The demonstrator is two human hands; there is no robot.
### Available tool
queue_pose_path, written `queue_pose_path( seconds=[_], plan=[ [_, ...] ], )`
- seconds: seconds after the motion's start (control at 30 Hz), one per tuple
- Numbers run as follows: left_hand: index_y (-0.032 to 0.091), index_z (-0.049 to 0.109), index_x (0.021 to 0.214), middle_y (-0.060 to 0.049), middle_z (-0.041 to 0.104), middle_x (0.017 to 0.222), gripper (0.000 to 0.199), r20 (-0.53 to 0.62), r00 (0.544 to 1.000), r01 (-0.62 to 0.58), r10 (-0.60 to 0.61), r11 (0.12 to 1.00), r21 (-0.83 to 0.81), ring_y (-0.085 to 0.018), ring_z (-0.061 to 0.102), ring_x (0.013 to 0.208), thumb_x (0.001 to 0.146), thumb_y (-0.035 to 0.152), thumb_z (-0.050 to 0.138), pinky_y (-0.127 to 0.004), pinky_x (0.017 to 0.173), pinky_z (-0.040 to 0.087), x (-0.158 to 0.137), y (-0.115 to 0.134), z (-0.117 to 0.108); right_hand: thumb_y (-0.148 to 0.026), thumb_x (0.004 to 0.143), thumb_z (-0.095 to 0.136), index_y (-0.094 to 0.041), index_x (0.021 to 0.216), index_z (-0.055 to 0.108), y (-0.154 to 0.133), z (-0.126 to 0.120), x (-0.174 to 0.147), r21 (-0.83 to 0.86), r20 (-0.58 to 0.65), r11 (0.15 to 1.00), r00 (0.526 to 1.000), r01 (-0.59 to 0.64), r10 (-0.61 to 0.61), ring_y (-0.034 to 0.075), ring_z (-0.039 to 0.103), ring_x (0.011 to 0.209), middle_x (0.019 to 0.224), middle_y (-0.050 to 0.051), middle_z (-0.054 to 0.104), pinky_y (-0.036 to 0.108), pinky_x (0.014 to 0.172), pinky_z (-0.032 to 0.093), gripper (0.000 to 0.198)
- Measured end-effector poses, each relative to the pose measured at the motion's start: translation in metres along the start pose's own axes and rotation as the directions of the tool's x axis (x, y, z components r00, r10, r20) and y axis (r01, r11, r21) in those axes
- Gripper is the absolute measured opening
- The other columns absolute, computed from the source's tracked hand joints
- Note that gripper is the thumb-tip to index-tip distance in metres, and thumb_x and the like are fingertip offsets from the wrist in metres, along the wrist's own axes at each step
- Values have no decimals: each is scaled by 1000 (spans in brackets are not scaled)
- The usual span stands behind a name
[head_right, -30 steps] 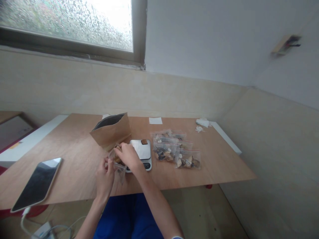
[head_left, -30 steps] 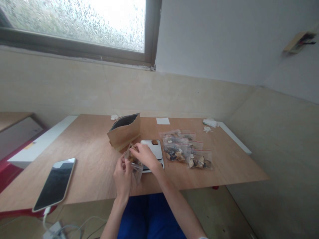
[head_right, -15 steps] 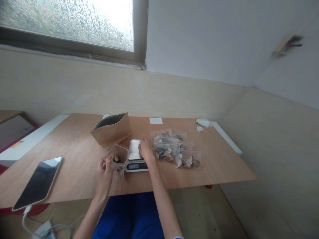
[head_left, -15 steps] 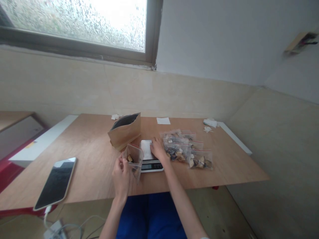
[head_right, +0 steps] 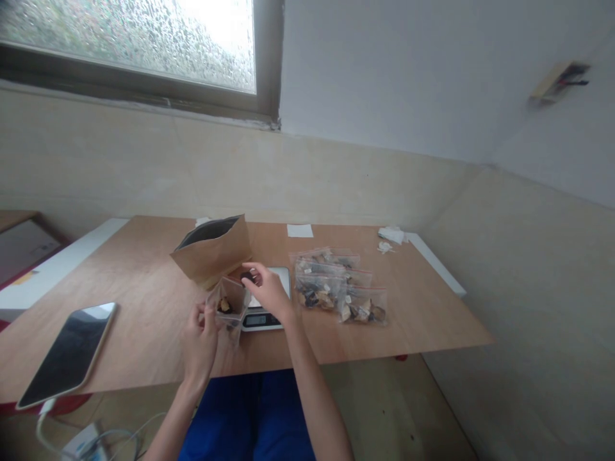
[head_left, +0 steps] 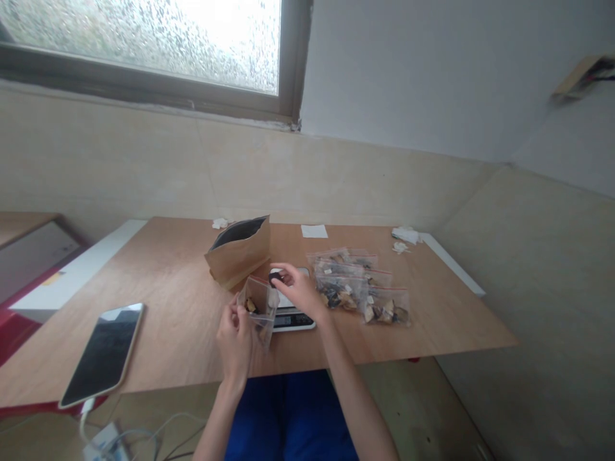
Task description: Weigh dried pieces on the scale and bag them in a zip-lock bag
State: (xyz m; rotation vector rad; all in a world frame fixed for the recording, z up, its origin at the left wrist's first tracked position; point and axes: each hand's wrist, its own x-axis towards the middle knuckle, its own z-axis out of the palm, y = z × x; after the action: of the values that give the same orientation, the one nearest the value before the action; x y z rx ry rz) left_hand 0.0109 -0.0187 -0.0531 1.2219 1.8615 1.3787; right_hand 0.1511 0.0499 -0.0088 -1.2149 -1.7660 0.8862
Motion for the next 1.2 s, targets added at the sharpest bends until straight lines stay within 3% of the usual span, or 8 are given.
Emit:
queue_pose_path(
  seconds=[0.23, 0.37, 0.43, 0.6, 0.77, 0.9, 1.07, 1.2],
  plan=[
    [20, 48, 74, 0, 56, 63, 32, -26, 998, 49, -51, 996, -70, -19, 57, 60, 82, 49, 36, -29, 57, 44, 3, -6, 0, -36, 85, 48, -19, 115, 54, -20, 2, -26, -41, 12, 999, 1000, -13, 13, 16, 56, 96, 115, 9, 56, 31, 85, 45, 35],
    [20, 49, 77, 0, 55, 65, 34, -3, 992, 122, -124, 982, -144, -18, 55, 64, 81, 52, 39, -28, 57, 44, 4, -5, 1, -48, 69, 67, -19, 138, 24, -8, 15, -52, 32, 110, 991, 986, -131, 127, 23, 44, 120, 137, 15, 37, 39, 99, 38, 86],
    [19, 49, 77, 0, 55, 69, 34, 16, 987, 158, -158, 965, -208, -18, 56, 68, 81, 52, 40, -28, 58, 46, 1, 0, 2, -45, 67, 69, -20, 141, 14, -4, 24, -60, 98, 130, 982, 980, -161, 147, 23, 44, 121, 136, 15, 40, 39, 101, 37, 96],
    [18, 50, 82, -7, 57, 109, 32, 169, 978, 190, -124, 864, -465, -20, 58, 95, 81, 49, 43, -30, 72, 52, -8, 19, 5, -35, 86, 50, -23, 134, 33, -10, 32, -60, 303, 25, 947, 994, -111, 109, 17, 55, 110, 119, 8, 58, 33, 93, 44, 52],
    [19, 48, 93, -11, 43, 131, 30, -21, 1000, 9, -17, 939, -344, -23, 50, 113, 81, 47, 46, -34, 84, 48, -6, 19, 5, -37, 91, 39, -20, 102, 65, -21, 17, -56, 336, -75, 942, 997, 16, 10, 18, 55, 109, 112, 5, 64, 34, 98, 40, 33],
    [19, 40, 117, -11, 48, 123, 50, -84, 996, 6, -36, 944, -331, -21, 50, 111, 77, 46, 55, -34, 88, 45, 3, 17, -2, -41, 92, 36, -20, 97, 68, -21, 6, -62, 380, -80, 925, 995, -22, 57, 19, 59, 102, 99, 5, 69, 37, 97, 41, 39],
    [15, 61, 81, -3, 62, 73, 35, 182, 983, 65, 12, 910, -410, -17, 59, 75, 78, 48, 52, -27, 69, 48, 9, 20, -12, -43, 90, 39, -19, 93, 67, -15, 0, -68, 421, -106, 905, 988, -60, 115, 19, 64, 89, 86, 5, 70, 35, 89, 46, 38],
    [15, 62, 76, -1, 62, 64, 32, 129, 992, 40, 15, 909, -415, -15, 57, 61, 75, 47, 56, -25, 59, 47, 6, 24, -13, -45, 83, 51, -18, 85, 65, -11, -4, -68, 402, -305, 914, 933, -58, 193, 18, 65, 74, 74, 4, 69, 30, 72, 51, 31]
  ],
)
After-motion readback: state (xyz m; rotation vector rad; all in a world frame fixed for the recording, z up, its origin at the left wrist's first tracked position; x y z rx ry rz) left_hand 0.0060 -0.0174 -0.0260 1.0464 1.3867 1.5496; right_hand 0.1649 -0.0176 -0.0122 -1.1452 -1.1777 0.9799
